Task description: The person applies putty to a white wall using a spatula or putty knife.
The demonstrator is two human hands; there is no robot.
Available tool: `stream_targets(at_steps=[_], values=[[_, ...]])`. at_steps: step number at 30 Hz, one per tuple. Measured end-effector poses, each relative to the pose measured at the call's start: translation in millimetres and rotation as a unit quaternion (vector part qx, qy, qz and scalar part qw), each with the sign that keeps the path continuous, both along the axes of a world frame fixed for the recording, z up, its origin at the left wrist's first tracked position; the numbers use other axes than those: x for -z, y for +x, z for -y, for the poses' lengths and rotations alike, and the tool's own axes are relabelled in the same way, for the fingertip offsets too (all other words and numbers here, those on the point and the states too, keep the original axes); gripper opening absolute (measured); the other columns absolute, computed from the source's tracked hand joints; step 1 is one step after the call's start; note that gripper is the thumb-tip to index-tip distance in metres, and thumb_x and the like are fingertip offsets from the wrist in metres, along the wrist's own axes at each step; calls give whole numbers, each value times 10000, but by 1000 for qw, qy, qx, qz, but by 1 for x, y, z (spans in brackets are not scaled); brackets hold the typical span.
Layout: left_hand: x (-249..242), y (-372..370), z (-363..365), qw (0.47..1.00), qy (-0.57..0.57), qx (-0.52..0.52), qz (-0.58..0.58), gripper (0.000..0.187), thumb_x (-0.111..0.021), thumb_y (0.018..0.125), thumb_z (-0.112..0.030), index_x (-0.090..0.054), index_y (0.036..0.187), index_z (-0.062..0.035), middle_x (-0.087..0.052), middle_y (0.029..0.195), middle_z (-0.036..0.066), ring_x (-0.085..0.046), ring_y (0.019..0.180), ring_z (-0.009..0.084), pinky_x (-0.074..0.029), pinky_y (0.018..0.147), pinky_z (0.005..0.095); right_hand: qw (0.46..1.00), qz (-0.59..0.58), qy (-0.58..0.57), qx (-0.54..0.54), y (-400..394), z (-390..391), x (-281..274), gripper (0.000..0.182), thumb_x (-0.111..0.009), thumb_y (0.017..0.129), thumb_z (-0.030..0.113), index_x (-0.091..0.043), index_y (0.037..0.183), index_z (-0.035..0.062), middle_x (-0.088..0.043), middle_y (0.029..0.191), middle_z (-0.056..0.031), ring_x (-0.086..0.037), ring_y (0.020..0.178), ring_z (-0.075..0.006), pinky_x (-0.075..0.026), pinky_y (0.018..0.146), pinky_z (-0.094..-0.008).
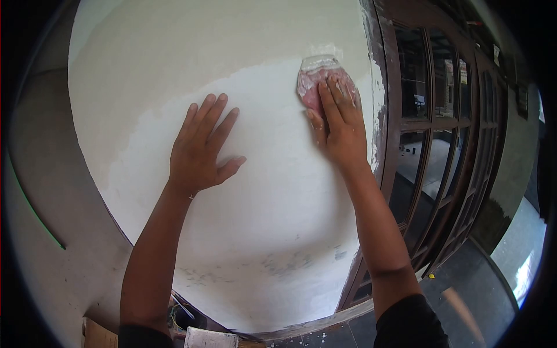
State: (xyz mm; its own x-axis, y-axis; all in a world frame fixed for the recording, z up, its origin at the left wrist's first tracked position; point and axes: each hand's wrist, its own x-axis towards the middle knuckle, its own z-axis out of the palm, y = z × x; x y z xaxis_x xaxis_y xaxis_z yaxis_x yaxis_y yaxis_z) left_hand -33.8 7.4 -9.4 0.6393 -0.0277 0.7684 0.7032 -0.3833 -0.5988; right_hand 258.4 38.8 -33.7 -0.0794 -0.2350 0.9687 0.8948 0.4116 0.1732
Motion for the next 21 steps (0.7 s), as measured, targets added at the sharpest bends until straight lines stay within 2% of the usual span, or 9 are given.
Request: stream_targets(at_steps=[2, 5, 11, 12, 13, 15, 18, 21], values=[[0, 1, 0, 1000, 1, -3, 2, 677, -612, 878, -474, -540, 1408, -59, -410, 1551, 144, -350, 1459, 331, -280, 1171, 549, 999, 26, -22, 12, 5, 4, 30, 535, -706, 911, 301, -579, 1354, 29, -569, 1388, -207, -540, 1291, -377, -365, 1101, -553], [0, 1, 0, 1000, 1, -6, 2, 678, -607, 881, -480, -540, 1409, -60, -412, 1550, 142, -352, 1458, 332, -282, 1170, 550, 1000, 28, -14, -2, 10, 8, 35, 551, -710, 907, 303, -573, 1365, 30, -567, 1395, -196, -540, 1294, -366, -379, 1098, -528], [0, 0, 0, 1000, 4, -8, 3, 683, -603, 881, -484, -539, 1407, -54, -420, 1544, 148, -354, 1456, 339, -286, 1167, 550, 999, 7, 38, -18, -2, 6, -39, 524, -700, 915, 284, -578, 1350, 19, -581, 1375, -191, -547, 1286, -358, -393, 1101, -491], [1, 0, 0, 1000, 4, -5, 4, 685, -604, 879, -484, -539, 1406, -51, -421, 1542, 150, -354, 1455, 340, -285, 1168, 550, 1000, 0, 3, -15, -5, 6, -39, 508, -692, 923, 281, -580, 1343, 17, -578, 1377, -194, -540, 1293, -362, -378, 1110, -515], [0, 0, 1, 1000, 2, -6, 3, 685, -604, 879, -484, -539, 1406, -51, -421, 1542, 150, -354, 1455, 340, -285, 1168, 550, 1000, -2, 1, -15, -6, 5, -32, 508, -692, 923, 281, -580, 1343, 17, -578, 1377, -194, -540, 1293, -362, -378, 1110, -515], [0, 1, 2, 1000, 16, 6, 8, 717, -729, 793, -425, -546, 1395, -81, -435, 1531, 128, -377, 1440, 328, -339, 1146, 547, 999, 17, -26, 11, -9, 6, 1, 520, -690, 926, 296, -576, 1352, 21, -576, 1383, -190, -529, 1307, -362, -361, 1119, -543], [0, 1, 2, 1000, 13, 9, 8, 709, -719, 803, -432, -546, 1394, -79, -437, 1530, 128, -379, 1439, 328, -341, 1143, 548, 998, 26, -53, 6, -6, 12, 49, 549, -711, 910, 290, -564, 1369, 25, -570, 1391, -191, -518, 1324, -357, -333, 1134, -564], [-1, 2, 2, 1000, 14, 5, 6, 706, -712, 810, -436, -546, 1392, -72, -438, 1529, 132, -379, 1438, 332, -341, 1143, 548, 998, 29, -51, -9, 0, 12, 45, 576, -737, 889, 287, -563, 1370, 22, -567, 1394, -195, -520, 1322, -361, -341, 1127, -557]])
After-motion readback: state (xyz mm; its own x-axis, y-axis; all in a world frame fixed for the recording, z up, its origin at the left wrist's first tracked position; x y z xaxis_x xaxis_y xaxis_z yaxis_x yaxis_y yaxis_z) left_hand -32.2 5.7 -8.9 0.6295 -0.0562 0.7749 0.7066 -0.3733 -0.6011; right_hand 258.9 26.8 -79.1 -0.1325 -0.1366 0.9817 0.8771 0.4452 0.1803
